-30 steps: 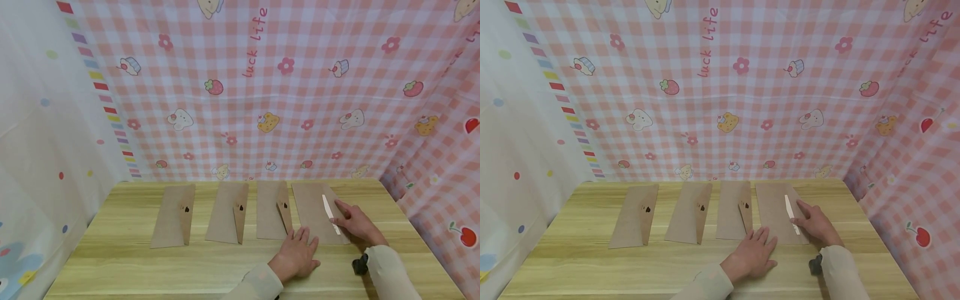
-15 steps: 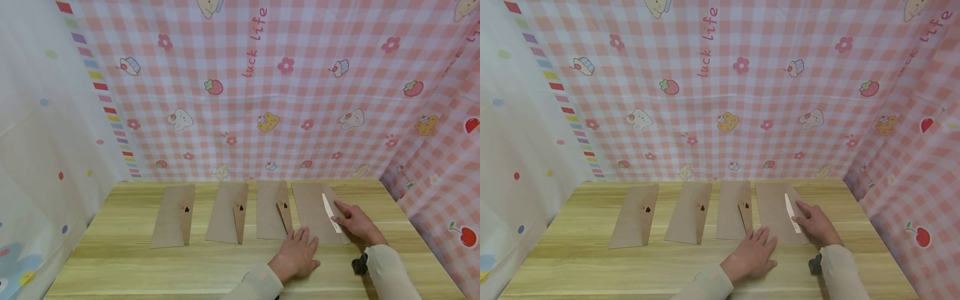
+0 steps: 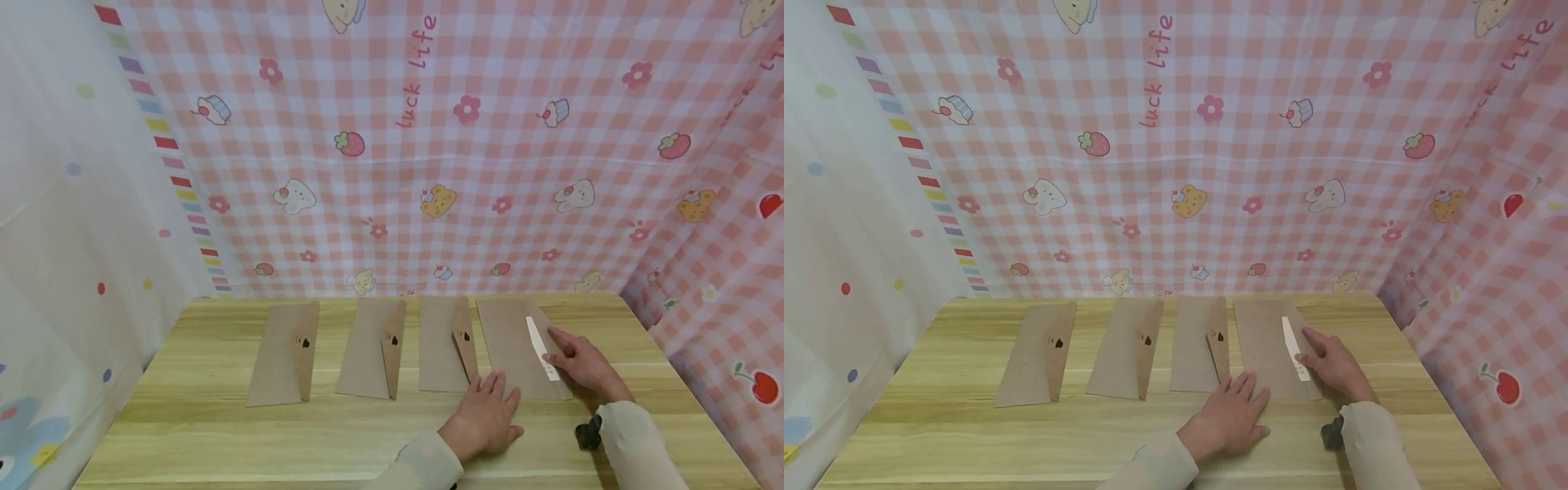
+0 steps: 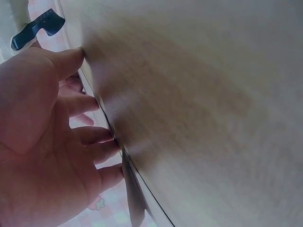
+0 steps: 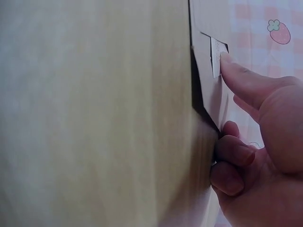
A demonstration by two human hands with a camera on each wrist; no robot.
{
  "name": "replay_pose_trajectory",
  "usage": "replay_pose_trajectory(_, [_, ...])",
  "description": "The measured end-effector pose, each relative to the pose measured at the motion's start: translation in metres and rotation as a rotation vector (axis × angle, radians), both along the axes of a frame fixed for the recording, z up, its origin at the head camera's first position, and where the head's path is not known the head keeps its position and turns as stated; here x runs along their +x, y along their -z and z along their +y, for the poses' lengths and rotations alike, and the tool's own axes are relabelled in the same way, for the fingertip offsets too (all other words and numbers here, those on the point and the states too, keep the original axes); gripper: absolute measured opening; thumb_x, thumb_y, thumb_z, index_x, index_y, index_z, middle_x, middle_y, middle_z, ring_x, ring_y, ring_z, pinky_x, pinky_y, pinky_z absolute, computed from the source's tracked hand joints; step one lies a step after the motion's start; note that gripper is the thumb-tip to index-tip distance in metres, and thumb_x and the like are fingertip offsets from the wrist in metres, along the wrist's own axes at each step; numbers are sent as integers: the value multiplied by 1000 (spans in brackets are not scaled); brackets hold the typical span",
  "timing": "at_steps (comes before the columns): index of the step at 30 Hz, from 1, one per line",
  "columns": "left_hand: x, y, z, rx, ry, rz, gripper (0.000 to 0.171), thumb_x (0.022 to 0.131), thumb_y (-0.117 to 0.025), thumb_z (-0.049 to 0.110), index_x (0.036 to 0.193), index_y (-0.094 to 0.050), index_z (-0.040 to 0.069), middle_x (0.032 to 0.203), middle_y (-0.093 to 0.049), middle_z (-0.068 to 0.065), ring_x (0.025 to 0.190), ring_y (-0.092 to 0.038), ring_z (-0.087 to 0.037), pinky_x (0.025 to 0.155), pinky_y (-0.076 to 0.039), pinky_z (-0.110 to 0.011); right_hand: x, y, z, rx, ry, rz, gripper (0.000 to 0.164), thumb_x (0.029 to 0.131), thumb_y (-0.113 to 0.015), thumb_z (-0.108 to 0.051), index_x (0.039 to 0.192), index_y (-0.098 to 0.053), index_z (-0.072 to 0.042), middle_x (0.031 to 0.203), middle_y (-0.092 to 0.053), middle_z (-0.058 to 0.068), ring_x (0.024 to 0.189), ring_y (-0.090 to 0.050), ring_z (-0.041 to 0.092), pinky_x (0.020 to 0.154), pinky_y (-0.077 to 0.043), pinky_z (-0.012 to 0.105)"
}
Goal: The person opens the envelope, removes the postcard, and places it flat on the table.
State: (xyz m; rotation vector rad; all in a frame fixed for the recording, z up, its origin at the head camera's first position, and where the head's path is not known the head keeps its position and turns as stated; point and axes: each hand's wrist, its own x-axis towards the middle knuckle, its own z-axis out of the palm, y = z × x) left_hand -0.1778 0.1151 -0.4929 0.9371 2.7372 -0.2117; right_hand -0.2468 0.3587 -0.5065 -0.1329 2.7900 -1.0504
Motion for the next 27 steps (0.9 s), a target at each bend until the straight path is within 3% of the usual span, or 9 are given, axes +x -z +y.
replay_pose_trajectory(4, [0,1,0,-2,4,6,62,98,-37,65,155,-28,40,163,-22,6,150,-19,-9,120,-22,-33,1,1,1,-11,14,-3,72,97,-66,-22,150,-29,8,112,-58,40,87,-58,29,71,-53,35])
replay_pose_trajectory(7, [0,2,0,-1,5,12,63,98,-37,65,155,-28,40,163,-22,6,150,-19,-9,120,-22,-33,1,2,0,-17,26,7,73,96,-67,-21,151,-29,8,121,-56,40,93,-57,34,75,-54,39])
replay_pose_trajectory(9, [0,3,0,2,3,11,63,98,-38,65,155,-28,40,163,-22,6,150,-19,-9,120,-22,-33,1,3,0,-35,20,16,75,95,-67,-21,151,-27,10,138,-44,41,109,-55,42,84,-55,48])
replay_pose_trajectory(12, [0,3,1,3,0,10,63,98,-37,65,155,-28,40,163,-22,7,150,-18,-9,120,-22,-34,1,3,-1,-64,28,12,77,96,-67,-20,152,-24,9,151,-28,38,127,-45,47,95,-49,57])
replay_pose_trajectory(14, [0,3,0,2,-1,10,63,98,-37,65,155,-28,41,163,-22,7,150,-18,-9,120,-22,-34,0,3,0,-81,38,6,78,95,-67,-19,153,-22,8,149,-29,40,125,-47,47,94,-51,55])
replay_pose_trajectory(19, [0,2,0,4,-2,12,63,98,-38,65,155,-28,40,163,-22,7,150,-19,-8,119,-23,-33,-1,4,0,-94,54,39,79,93,-70,-16,152,-24,9,133,-44,44,103,-61,39,80,-57,44])
replay_pose_trajectory(22, [0,2,0,10,-2,10,63,98,-38,65,155,-29,40,163,-23,7,150,-19,-8,119,-23,-33,-1,4,0,-85,25,80,77,93,-70,-14,151,-26,10,137,-43,42,112,-58,42,88,-53,50])
replay_pose_trajectory(27, [0,2,0,11,3,2,63,98,-38,65,155,-28,39,163,-22,7,150,-19,-9,120,-22,-34,0,2,0,-124,-23,63,74,96,-66,-15,154,-24,5,154,-25,35,133,-39,47,101,-42,58])
